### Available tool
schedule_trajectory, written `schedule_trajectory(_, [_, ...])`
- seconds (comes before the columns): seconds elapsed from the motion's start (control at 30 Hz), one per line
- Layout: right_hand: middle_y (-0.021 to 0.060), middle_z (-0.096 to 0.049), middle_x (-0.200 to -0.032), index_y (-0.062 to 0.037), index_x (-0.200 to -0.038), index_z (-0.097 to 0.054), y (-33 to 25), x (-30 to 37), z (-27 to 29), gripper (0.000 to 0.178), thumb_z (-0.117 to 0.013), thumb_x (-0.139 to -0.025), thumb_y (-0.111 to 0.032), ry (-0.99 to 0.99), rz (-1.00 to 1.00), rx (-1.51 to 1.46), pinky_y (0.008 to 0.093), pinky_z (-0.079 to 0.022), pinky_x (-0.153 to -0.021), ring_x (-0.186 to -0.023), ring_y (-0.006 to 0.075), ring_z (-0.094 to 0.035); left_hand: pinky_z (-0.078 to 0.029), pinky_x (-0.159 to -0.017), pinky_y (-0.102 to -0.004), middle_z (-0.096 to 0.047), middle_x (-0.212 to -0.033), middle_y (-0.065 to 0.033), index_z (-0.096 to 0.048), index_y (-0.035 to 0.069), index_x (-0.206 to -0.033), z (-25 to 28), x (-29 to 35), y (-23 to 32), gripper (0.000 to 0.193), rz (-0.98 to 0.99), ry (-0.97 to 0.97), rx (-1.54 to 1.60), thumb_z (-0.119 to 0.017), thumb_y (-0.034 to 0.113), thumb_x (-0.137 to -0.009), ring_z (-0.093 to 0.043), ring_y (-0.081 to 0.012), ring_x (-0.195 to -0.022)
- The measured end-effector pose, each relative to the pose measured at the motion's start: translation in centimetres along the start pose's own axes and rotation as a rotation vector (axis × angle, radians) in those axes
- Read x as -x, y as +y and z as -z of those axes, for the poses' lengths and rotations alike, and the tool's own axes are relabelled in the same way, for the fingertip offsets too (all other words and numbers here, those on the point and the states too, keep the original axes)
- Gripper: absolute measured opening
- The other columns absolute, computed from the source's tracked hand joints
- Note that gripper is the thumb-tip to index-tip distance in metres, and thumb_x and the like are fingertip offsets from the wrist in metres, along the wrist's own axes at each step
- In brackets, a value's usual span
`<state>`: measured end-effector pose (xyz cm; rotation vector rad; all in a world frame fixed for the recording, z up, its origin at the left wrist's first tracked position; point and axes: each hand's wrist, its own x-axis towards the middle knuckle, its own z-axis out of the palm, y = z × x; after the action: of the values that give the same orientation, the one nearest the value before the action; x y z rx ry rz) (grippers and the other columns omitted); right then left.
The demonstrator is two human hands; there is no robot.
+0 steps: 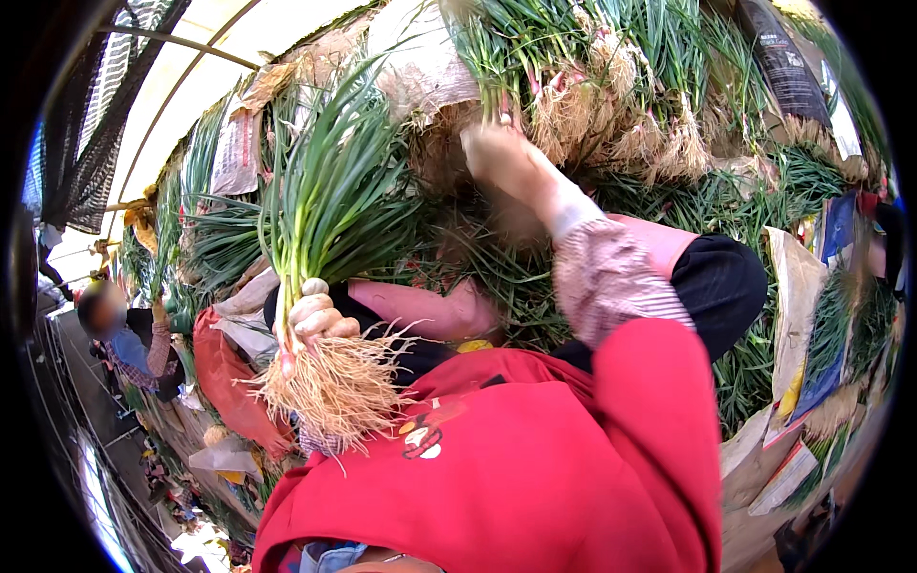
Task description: The person sits on the ground and sorts green onions by hand, separating individual stalks from a large pile and arranging them into bundles. The person repeatedly picks up bunches, pulls apart the roots, and places the sorted onions into a nearby sack.
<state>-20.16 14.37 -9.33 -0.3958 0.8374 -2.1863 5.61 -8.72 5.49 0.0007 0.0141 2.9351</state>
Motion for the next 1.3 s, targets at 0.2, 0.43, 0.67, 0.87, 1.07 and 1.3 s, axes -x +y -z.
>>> schedule_trajectory(0.2, [0.0148,-0.066,-0.106,-0.0101,-0.127,-0.057,-3.1,5.2,-8.1,0.055,-0.066,-0.082,-0.039,-0.101,-0.337,1.183,0.0328,-0.052,-0.078,-0.084,0.0269,-0.065,-0.037,-0.096,-0.0354,-0.046,-0.095,0.0035,-0.037,0.006,-0.133,3.4,-1.4,4.8,0.065,0.104,-0.194,0.262,-0.072,0.012,-0.078,-0.051,-0.0108,-0.091])
schedule_trajectory(0.43, [0.0141,-0.065,-0.101,-0.0012,-0.109,-0.062,-7.5,-1.0,-16.9,0.027,-0.058,-0.084,-0.013,-0.430,0.948,1.438,0.0349,-0.051,-0.083,-0.094,0.0281,-0.063,-0.044,-0.102,-0.0375,-0.051,-0.137,-0.0087,-0.042,0.005,-0.136,-2.2,-15.9,4.5,0.041,-0.651,0.226,-1.209,-0.040,0.026,-0.100,-0.052,-0.0221,-0.121])
schedule_trajectory(0.67, [0.0133,-0.065,-0.096,-0.0038,-0.101,-0.061,-10.6,12.6,-14.3,0.023,-0.062,-0.082,-0.018,-0.175,-0.031,1.328,0.0388,-0.049,-0.086,-0.094,0.0317,-0.062,-0.036,-0.106,-0.0444,-0.050,-0.137,-0.0089,-0.042,0.008,-0.139,-4.7,-16.6,8.8,0.051,-0.687,0.190,-0.760,-0.040,0.040,-0.100,-0.050,-0.0275,-0.121])
schedule_trajectory(0.87, [0.0069,-0.057,-0.127,-0.0065,-0.133,-0.050,-10.7,11.5,-14.4,0.044,-0.056,-0.094,-0.027,0.170,-0.055,0.813,0.0323,-0.041,-0.096,-0.119,0.0187,-0.053,-0.053,-0.090,-0.0411,-0.058,-0.122,-0.0127,-0.049,0.005,-0.130,-6.2,-10.7,1.3,0.049,-0.697,0.163,-1.115,-0.048,0.039,-0.096,-0.061,-0.0238,-0.106])
schedule_trajectory(1.07, [0.0173,-0.030,-0.150,-0.0058,-0.149,-0.017,-9.5,7.7,-14.1,0.072,-0.048,-0.097,-0.044,0.174,-0.133,0.293,0.0417,-0.041,-0.102,-0.125,0.0266,-0.048,-0.056,-0.080,-0.0338,-0.068,-0.092,-0.0145,-0.063,-0.007,-0.103,-1.0,-12.5,-1.3,0.028,-0.220,0.223,-0.861,-0.058,0.014,-0.085,-0.067,-0.0226,-0.083])
schedule_trajectory(1.3, [0.0151,-0.045,-0.140,-0.0041,-0.135,-0.046,4.3,13.8,-8.4,0.053,-0.049,-0.087,-0.027,-0.036,-0.354,0.988,0.0404,-0.023,-0.114,-0.133,0.0313,-0.037,-0.057,-0.058,-0.0313,-0.067,-0.070,-0.0120,-0.065,-0.004,-0.092,20.3,-12.9,-8.1,0.018,0.355,0.419,-0.221,-0.059,0.011,-0.084,-0.065,-0.0187,-0.057])
